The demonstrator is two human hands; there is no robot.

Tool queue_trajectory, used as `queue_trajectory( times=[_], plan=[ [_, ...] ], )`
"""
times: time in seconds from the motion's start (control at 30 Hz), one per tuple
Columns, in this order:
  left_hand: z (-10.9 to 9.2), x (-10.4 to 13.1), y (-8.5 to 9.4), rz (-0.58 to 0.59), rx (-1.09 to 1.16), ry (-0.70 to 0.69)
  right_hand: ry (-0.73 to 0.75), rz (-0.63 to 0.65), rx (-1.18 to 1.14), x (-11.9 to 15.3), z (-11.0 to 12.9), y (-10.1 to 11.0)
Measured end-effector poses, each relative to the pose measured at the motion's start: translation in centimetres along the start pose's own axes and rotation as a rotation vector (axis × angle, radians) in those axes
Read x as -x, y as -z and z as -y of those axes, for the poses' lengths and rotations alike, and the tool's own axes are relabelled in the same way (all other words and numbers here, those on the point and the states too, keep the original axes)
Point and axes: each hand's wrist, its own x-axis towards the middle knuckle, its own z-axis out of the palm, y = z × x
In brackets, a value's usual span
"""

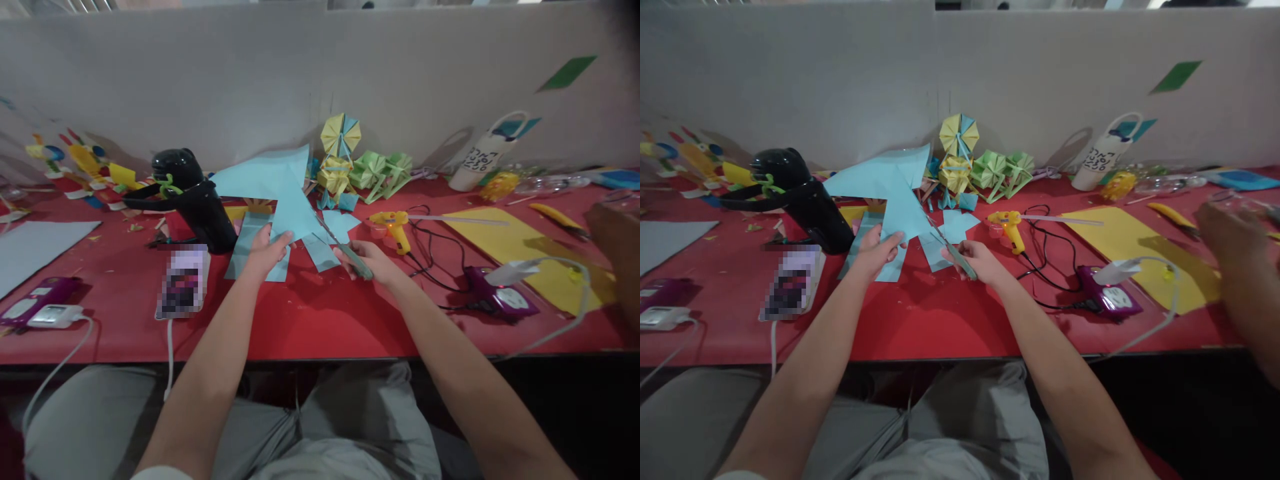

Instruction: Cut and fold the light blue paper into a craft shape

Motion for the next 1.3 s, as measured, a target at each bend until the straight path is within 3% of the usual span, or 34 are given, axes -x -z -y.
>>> queue_trajectory(
  times=[1.3],
  plan=[
    [0.29, 0.02, -0.28, 0.072, 0.004, 0.018, -0.027, -0.022, -0.034, -0.01, 0.32, -0.25]
  ],
)
